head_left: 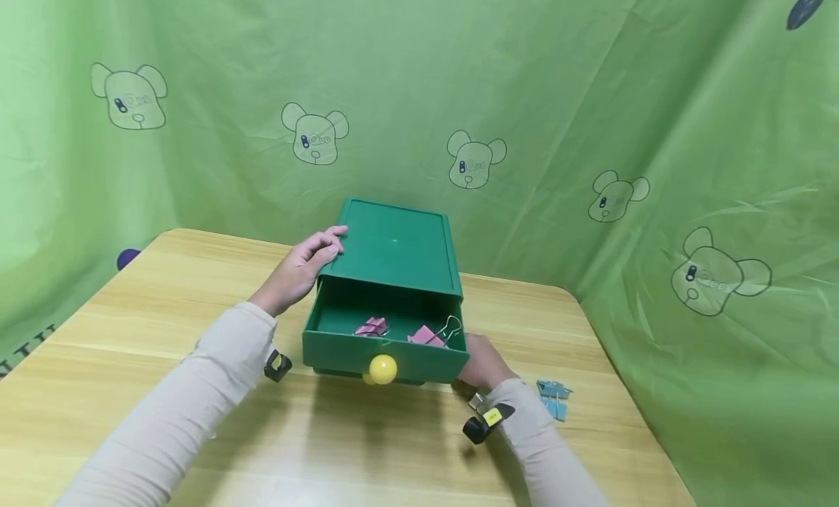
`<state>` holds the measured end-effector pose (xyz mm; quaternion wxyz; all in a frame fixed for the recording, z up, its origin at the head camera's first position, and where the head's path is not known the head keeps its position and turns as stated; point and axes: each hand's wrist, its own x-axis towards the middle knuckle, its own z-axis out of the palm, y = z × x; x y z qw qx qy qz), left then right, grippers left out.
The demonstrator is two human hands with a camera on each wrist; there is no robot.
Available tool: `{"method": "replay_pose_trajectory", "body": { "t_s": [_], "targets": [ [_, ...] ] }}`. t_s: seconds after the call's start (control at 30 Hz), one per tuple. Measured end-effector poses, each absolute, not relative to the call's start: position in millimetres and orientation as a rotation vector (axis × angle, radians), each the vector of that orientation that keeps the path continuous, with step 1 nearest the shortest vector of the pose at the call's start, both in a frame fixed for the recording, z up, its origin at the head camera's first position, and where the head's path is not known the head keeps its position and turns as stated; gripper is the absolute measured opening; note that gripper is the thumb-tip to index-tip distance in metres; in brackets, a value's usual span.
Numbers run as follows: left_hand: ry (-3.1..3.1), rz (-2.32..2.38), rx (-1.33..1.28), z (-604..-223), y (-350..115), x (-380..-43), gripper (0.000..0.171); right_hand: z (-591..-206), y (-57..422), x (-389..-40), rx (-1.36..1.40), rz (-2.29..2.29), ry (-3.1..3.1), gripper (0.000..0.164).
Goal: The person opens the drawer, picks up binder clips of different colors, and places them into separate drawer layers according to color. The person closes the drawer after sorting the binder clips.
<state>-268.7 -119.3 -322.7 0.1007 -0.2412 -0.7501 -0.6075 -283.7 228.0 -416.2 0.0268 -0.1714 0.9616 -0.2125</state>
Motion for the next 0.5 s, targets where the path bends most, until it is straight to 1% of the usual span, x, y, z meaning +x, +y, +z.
{"method": "replay_pose_trajectory", "body": {
  "t_s": [0.37,0.5],
  "targets": [
    [-2.217,-1.791,-0.715,-322.9,-118.8,-269.0,0.023,-406.1,232.6,-283.3,-0.416,-0.801,2.963,0.025],
    [-2.215,-1.791,-0.718,-322.9,-119.0,-268.8,0.023,-401.5,233.8,-281.0,-0.435,-0.837,2.979,0.027]
  ]
}}
